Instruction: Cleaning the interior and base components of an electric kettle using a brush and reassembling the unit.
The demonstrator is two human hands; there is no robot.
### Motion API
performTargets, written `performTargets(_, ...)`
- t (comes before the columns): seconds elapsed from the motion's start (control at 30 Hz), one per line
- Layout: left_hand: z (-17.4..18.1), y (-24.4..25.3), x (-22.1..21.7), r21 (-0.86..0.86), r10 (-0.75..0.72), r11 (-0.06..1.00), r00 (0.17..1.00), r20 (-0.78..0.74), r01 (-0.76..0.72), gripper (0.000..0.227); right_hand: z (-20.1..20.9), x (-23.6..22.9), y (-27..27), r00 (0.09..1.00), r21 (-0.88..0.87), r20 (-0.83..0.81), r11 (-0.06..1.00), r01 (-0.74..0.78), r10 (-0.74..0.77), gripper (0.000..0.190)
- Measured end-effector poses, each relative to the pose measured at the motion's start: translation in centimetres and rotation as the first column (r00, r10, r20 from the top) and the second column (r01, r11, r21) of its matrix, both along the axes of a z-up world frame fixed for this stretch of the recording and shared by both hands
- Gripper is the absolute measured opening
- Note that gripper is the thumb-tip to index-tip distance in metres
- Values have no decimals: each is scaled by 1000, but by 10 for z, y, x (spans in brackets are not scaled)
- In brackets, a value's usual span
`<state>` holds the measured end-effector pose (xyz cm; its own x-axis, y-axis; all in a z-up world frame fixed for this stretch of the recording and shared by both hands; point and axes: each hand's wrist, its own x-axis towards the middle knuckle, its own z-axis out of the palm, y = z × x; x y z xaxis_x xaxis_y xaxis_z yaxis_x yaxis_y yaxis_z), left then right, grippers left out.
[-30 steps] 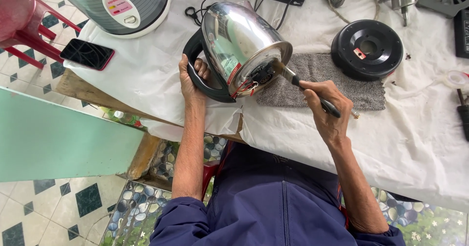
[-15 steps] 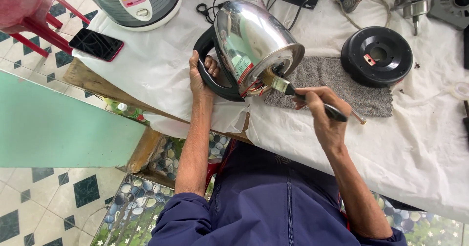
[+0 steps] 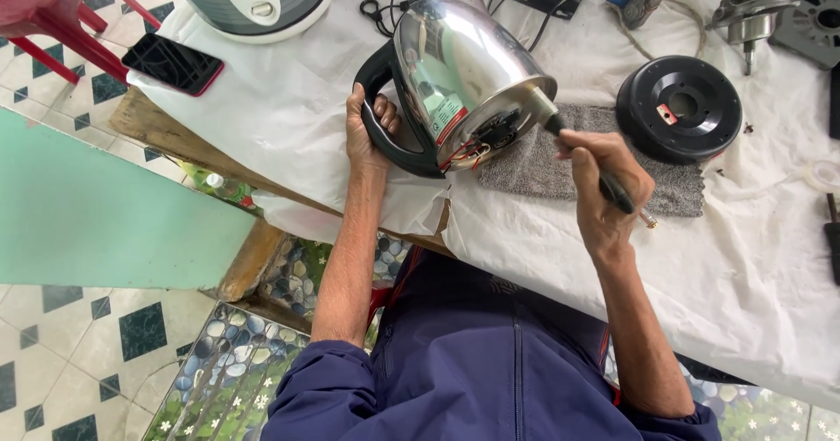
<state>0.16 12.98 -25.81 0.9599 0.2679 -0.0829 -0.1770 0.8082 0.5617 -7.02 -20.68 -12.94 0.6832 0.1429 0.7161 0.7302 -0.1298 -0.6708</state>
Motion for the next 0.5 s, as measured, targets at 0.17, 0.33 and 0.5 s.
performTargets(0.17,-2,0,1,30,3,1000,1000,1,-3,49,-61,6,-17,993,-175,33,978,118,-114,13)
performTargets(0.33,-2,-3,0,45,26,999,1000,-12,-26,49,-85,-13,4,989,-275,-131,961,31,-70,13)
performTargets(0.5,1,-5,0,28,42,999,999,-7,-41,48,-31,-37,27,851,21,-481,973,-230,212,19)
